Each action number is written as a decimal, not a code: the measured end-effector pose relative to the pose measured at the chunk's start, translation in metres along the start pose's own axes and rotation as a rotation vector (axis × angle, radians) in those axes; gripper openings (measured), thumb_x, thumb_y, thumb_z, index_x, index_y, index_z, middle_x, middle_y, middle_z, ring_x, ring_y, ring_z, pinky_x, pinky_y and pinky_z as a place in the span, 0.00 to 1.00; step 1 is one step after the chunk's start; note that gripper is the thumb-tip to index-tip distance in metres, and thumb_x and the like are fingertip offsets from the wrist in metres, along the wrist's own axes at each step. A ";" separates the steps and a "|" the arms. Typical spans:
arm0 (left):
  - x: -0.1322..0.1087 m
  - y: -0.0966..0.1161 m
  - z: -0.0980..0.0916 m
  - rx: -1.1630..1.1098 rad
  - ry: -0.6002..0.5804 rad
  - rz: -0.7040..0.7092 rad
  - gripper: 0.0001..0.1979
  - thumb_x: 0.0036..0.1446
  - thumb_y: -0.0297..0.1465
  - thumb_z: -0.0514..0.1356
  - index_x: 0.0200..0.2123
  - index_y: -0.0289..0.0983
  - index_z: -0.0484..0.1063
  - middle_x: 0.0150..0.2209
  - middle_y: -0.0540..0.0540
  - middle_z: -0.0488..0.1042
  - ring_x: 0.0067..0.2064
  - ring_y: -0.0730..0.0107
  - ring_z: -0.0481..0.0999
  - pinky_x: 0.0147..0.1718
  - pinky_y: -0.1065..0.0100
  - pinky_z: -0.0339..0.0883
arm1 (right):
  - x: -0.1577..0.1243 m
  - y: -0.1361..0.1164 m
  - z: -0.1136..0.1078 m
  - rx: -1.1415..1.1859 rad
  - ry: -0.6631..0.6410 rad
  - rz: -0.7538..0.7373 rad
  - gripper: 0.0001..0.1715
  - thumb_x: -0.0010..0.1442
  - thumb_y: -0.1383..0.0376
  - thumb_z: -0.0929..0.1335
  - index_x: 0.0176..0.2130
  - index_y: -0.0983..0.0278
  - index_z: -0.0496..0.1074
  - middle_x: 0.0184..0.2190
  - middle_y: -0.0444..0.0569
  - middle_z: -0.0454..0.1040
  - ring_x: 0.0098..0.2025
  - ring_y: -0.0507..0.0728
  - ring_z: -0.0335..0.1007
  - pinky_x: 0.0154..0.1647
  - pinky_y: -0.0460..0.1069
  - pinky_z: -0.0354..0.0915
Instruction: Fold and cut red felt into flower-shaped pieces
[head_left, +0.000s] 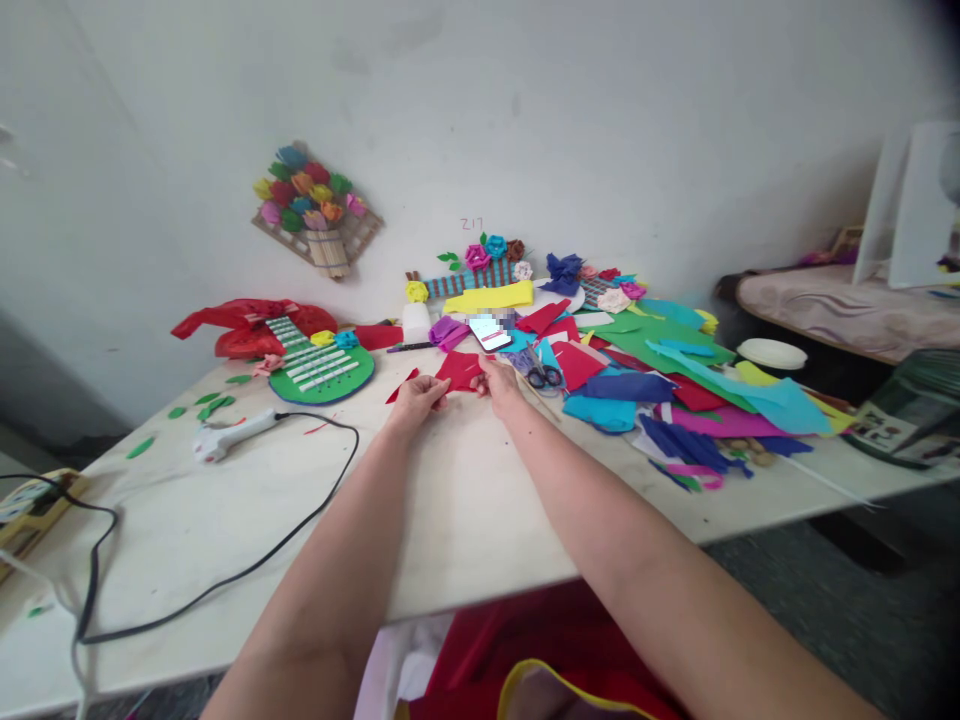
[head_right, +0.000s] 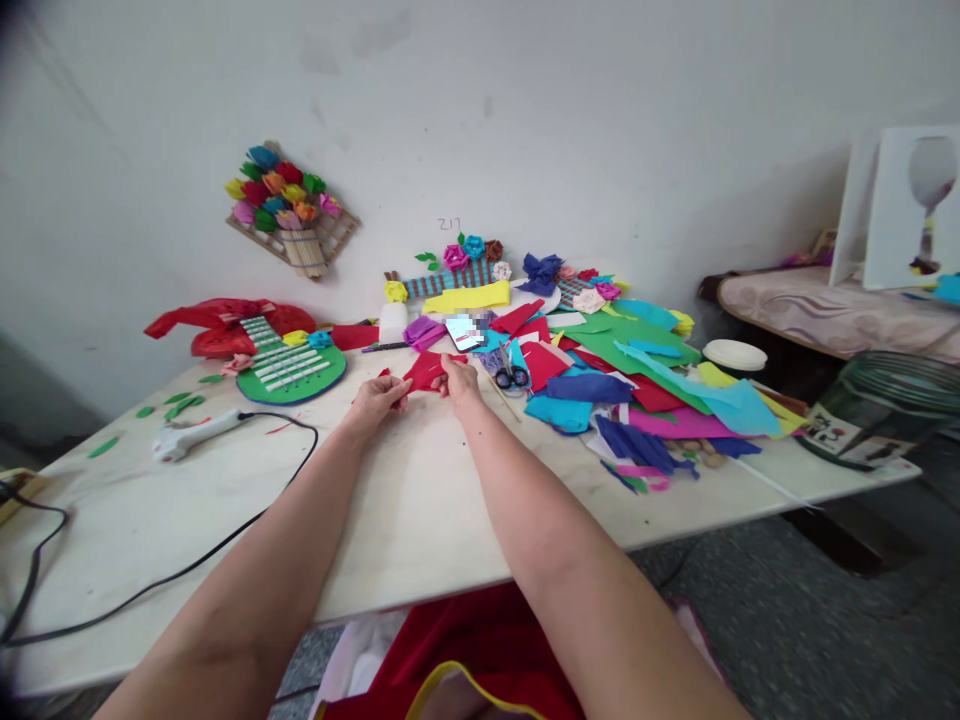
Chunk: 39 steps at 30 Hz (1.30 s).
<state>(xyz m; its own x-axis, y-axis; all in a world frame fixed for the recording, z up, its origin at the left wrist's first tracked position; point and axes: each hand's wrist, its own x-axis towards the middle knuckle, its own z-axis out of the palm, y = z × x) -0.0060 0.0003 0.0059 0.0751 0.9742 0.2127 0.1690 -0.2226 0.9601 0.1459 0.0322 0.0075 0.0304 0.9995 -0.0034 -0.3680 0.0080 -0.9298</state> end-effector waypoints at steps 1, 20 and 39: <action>0.000 0.000 0.000 0.004 0.003 -0.002 0.20 0.40 0.46 0.64 0.18 0.35 0.65 0.15 0.50 0.67 0.18 0.77 0.62 0.21 0.72 0.57 | 0.000 0.000 0.000 0.007 -0.002 0.003 0.18 0.56 0.58 0.64 0.21 0.66 0.63 0.10 0.42 0.65 0.09 0.45 0.51 0.10 0.42 0.52; 0.001 -0.004 -0.002 -0.039 -0.002 -0.005 0.19 0.40 0.44 0.65 0.23 0.33 0.68 0.20 0.49 0.70 0.21 0.77 0.66 0.24 0.73 0.61 | -0.007 0.001 0.003 -0.148 -0.186 -0.068 0.17 0.44 0.62 0.71 0.13 0.68 0.65 0.10 0.43 0.65 0.10 0.44 0.52 0.11 0.42 0.49; 0.007 -0.008 0.000 -0.081 0.103 0.105 0.16 0.40 0.40 0.66 0.24 0.32 0.71 0.19 0.49 0.70 0.21 0.78 0.66 0.24 0.73 0.61 | 0.001 0.008 0.002 -0.044 -0.236 0.014 0.15 0.44 0.61 0.72 0.17 0.70 0.69 0.14 0.46 0.70 0.11 0.44 0.55 0.12 0.42 0.54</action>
<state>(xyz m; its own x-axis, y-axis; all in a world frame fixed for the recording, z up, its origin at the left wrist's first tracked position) -0.0069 0.0086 -0.0008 -0.0138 0.9453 0.3259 0.0854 -0.3236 0.9423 0.1409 0.0335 0.0013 -0.1946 0.9787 0.0647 -0.3255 -0.0022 -0.9455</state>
